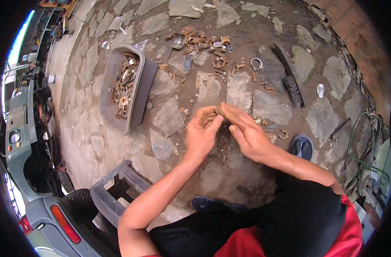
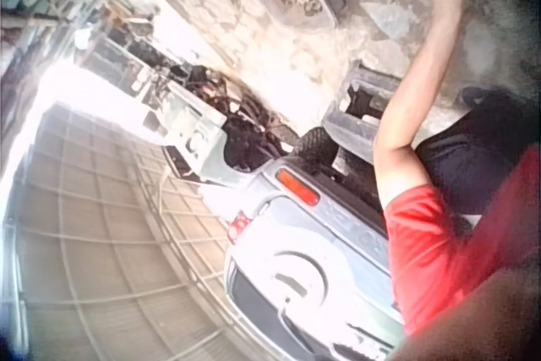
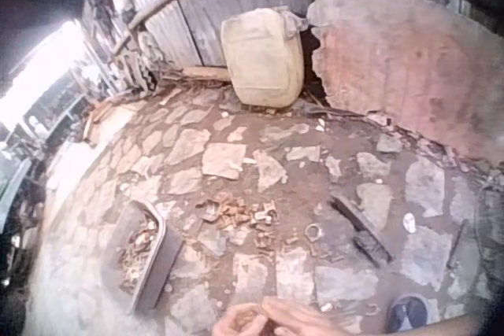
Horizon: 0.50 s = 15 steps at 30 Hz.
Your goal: The person sits on the ground and uses a sanding block to clean rust off small metal hardware pieces. They pick up individual items from a pile, rub them with the block, and place them into a plastic bin.
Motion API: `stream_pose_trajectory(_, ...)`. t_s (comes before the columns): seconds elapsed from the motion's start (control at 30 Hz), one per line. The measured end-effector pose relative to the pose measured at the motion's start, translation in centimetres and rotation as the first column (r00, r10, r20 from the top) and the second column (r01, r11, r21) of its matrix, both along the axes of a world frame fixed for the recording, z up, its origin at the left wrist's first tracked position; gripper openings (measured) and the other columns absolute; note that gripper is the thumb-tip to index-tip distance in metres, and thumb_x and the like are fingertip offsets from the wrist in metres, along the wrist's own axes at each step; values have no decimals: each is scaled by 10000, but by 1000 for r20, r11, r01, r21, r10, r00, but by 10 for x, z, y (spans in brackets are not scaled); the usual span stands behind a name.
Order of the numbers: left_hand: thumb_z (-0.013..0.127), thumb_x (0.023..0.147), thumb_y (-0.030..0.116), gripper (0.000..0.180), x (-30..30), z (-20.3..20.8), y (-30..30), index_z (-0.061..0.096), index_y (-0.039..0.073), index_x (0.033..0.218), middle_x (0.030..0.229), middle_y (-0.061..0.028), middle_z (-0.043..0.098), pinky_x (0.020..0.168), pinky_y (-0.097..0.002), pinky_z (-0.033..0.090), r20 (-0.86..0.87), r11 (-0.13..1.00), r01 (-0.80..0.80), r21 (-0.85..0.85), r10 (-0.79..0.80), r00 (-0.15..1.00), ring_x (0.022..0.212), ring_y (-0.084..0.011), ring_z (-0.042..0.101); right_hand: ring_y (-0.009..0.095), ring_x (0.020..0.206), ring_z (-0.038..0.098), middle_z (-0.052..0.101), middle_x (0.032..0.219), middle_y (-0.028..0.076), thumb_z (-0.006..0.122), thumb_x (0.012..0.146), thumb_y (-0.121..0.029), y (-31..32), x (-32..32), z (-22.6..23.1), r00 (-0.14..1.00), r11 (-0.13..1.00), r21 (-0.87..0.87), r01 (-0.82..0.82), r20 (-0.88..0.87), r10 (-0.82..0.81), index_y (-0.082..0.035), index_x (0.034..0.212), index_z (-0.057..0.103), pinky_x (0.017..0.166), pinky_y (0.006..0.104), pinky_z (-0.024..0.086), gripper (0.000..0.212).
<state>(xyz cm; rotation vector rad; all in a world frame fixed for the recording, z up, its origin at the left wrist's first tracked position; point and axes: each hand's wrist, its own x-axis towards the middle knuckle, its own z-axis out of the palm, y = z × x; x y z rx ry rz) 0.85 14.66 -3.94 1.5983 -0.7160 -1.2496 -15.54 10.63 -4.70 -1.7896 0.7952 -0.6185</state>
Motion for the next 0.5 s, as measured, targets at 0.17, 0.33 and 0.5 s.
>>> stream_pose_trajectory(0.17,666,908,63,164,-2,4,-5,619,-22,1040,946,-60,683,766,-231,503,78,995,52,86,-59,995,860,-84,629,366,1349,399,443,1434,223,383,1026,-231,-3,3,-2,1000,991,129,21,20,-24,20,1404,422,1135,413,297,456)
stream_pose_trajectory(0.33,698,876,87,151,0,4,-9,672,-14,984,887,-40,700,708,-235,497,218,989,114,97,-133,967,780,-66,611,346,1363,392,430,1447,223,330,1049,-296,-4,6,-5,996,951,308,36,68,-60,12,1428,391,1132,384,306,492)
stream_pose_trajectory(0.5,688,887,97,144,-14,4,0,669,-18,971,863,-50,705,689,-257,507,322,940,271,206,-327,889,748,-74,616,302,1377,387,428,1465,195,290,1062,-314,0,10,-21,981,830,557,21,148,-124,-6,1446,378,1126,351,301,500)
